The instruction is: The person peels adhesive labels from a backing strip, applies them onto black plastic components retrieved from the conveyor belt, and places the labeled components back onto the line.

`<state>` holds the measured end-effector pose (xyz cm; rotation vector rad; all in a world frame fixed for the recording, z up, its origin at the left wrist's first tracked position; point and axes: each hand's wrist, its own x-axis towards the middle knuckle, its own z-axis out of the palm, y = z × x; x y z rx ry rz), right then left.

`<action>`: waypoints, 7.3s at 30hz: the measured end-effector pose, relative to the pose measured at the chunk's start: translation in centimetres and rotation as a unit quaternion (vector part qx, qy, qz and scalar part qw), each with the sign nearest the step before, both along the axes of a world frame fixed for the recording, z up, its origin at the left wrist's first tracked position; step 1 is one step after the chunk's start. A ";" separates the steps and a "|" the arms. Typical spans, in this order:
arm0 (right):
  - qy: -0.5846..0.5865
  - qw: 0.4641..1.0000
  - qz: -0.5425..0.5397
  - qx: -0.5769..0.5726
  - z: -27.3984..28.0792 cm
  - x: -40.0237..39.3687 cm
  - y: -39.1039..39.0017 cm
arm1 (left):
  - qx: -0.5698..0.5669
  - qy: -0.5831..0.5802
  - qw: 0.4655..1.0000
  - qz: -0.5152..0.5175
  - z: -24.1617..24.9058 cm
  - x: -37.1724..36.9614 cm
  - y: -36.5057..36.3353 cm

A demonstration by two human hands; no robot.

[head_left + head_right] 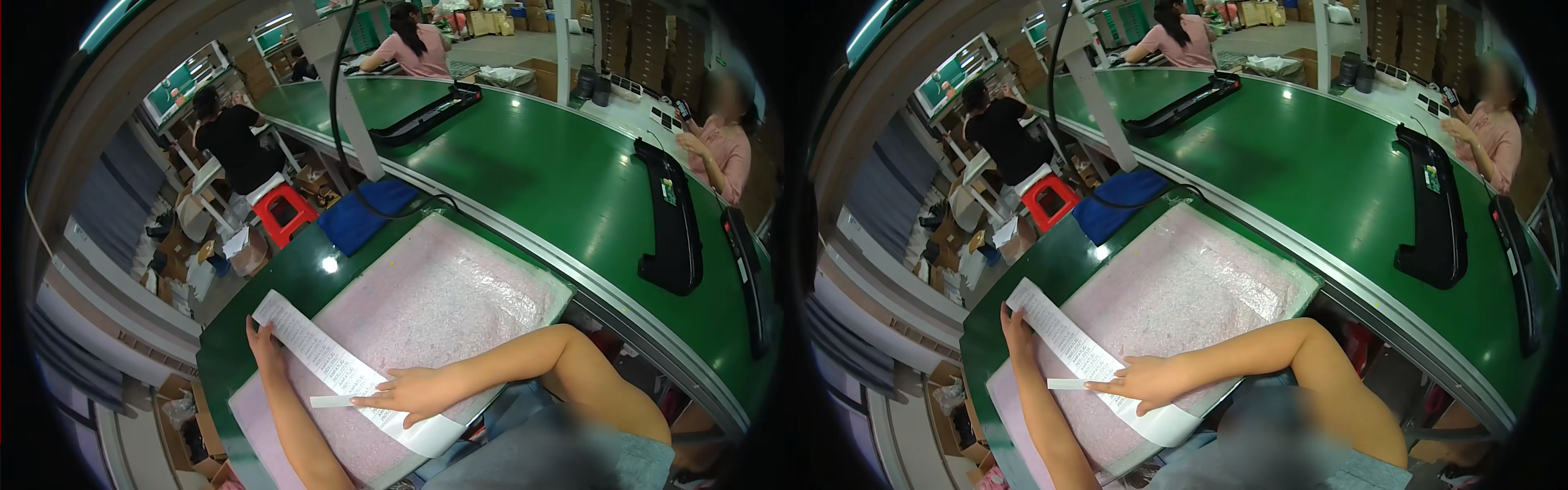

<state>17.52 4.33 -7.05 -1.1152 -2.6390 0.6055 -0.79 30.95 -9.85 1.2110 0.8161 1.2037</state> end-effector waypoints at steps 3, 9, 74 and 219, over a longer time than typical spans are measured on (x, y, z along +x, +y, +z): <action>-0.019 1.000 0.001 -0.008 0.7 0.1 -0.3 | 0.020 -0.013 0.999 -0.024 -0.5 -1.0 0.8; -0.025 0.999 -0.007 -0.042 1.0 -0.4 -0.7 | -0.040 -0.025 0.998 0.053 -0.1 0.2 0.3; 0.627 0.652 -0.377 -0.199 -0.7 2.0 3.1 | 0.044 0.271 0.961 0.033 2.4 -1.7 -1.0; 0.343 0.930 -0.102 0.079 14.3 5.4 -9.6 | 0.273 0.174 0.927 0.192 6.5 1.8 -34.0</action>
